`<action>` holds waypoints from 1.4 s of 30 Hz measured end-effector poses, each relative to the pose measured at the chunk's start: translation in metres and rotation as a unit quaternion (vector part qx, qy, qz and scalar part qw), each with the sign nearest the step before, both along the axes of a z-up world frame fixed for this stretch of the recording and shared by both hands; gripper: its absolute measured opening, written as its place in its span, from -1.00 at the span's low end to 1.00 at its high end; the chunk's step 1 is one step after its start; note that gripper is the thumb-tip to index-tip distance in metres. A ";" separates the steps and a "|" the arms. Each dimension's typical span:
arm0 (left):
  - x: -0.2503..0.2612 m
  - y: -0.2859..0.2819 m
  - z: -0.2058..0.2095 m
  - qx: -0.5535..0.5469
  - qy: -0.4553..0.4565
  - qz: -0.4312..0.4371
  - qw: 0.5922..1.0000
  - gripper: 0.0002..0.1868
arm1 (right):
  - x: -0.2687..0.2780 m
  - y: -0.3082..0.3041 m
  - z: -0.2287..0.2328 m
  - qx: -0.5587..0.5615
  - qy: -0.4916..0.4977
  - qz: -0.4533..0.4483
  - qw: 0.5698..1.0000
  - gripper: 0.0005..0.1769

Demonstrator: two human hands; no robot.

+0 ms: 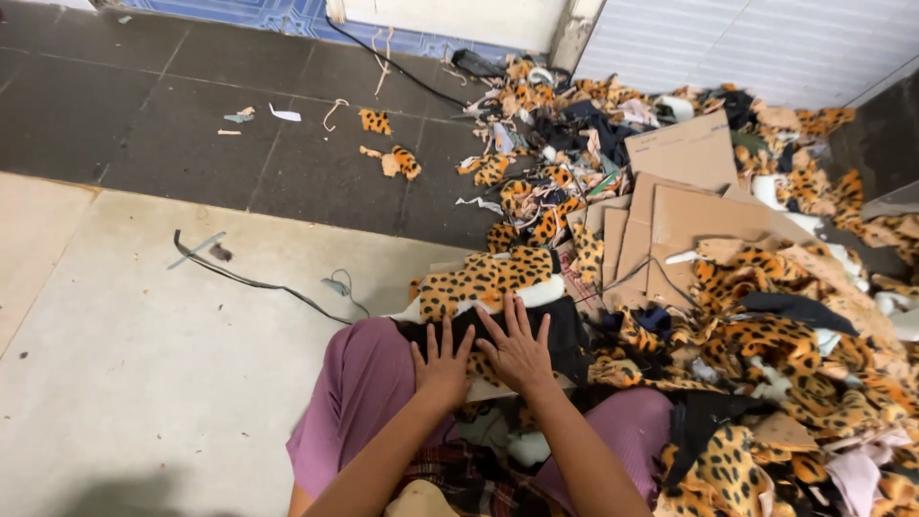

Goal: The person is sorting and arranging leopard-print and black fabric scraps onto cardboard templates on the floor.

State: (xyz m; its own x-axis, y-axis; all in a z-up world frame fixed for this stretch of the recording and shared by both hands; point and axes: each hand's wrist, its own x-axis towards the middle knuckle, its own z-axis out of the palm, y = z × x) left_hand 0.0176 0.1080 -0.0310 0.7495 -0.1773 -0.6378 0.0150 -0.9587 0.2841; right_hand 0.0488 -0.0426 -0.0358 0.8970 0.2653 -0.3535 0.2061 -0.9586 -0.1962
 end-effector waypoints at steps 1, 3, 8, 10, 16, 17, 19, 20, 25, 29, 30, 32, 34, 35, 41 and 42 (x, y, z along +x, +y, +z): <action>0.001 -0.002 -0.005 0.004 0.006 -0.003 1.000 -0.01 | 0.001 0.000 -0.008 0.004 0.006 -0.003 1.000 -0.31; -0.003 -0.010 -0.015 0.058 -0.009 -0.019 0.998 -0.03 | -0.003 -0.004 -0.026 0.000 -0.005 -0.008 1.000 -0.34; 0.011 -0.011 -0.033 0.081 0.000 -0.037 0.996 -0.04 | 0.007 -0.003 -0.026 0.003 0.005 -0.022 1.000 -0.33; 0.002 -0.009 -0.040 0.082 0.004 -0.036 0.996 -0.02 | 0.001 -0.002 -0.026 0.004 0.019 -0.029 0.999 -0.33; -0.010 -0.015 -0.029 0.056 -0.020 -0.010 0.998 0.04 | -0.008 -0.019 0.003 0.037 0.025 -0.044 0.998 -0.26; -0.015 -0.020 -0.029 0.057 -0.031 -0.012 0.998 0.04 | -0.015 -0.028 0.013 0.044 0.007 -0.059 0.997 -0.26; -0.022 -0.035 -0.023 0.053 -0.043 -0.015 0.998 0.04 | -0.038 -0.054 0.023 0.045 -0.014 -0.074 0.996 -0.25; -0.024 -0.045 -0.018 0.014 -0.037 -0.026 0.999 0.03 | -0.054 -0.073 0.023 0.016 -0.182 -0.089 0.979 -0.34; -0.040 -0.102 0.036 -0.098 -0.011 -0.074 0.992 -0.05 | -0.126 -0.198 0.006 -0.142 -0.423 -0.203 0.871 -0.64; -0.055 -0.139 0.058 -0.187 -0.005 -0.136 0.973 -0.14 | -0.165 -0.240 0.004 -0.171 -0.182 -0.402 0.881 -0.56; -0.058 -0.145 0.066 -0.212 0.005 -0.150 0.966 -0.17 | -0.167 -0.244 0.000 -0.172 -0.155 -0.405 0.884 -0.60; -0.060 -0.150 0.069 -0.239 0.018 -0.157 0.958 -0.18 | -0.165 -0.239 0.012 -0.144 -0.168 -0.419 0.881 -0.65; -0.062 -0.142 0.085 -0.261 0.035 -0.154 0.953 -0.19 | -0.168 -0.216 0.047 -0.111 -0.174 -0.424 0.882 -0.69; -0.057 -0.135 0.099 -0.273 0.103 -0.128 0.948 -0.23 | -0.166 -0.198 0.077 -0.020 -0.239 -0.394 0.887 -0.76; -0.048 -0.110 0.051 -0.423 0.271 0.096 0.859 -0.26 | -0.173 -0.105 0.095 0.171 -0.283 -0.340 0.880 -0.92; -0.047 -0.106 0.048 -0.459 0.329 0.187 0.804 -0.29 | -0.174 -0.097 0.074 0.171 -0.317 -0.284 0.889 -0.87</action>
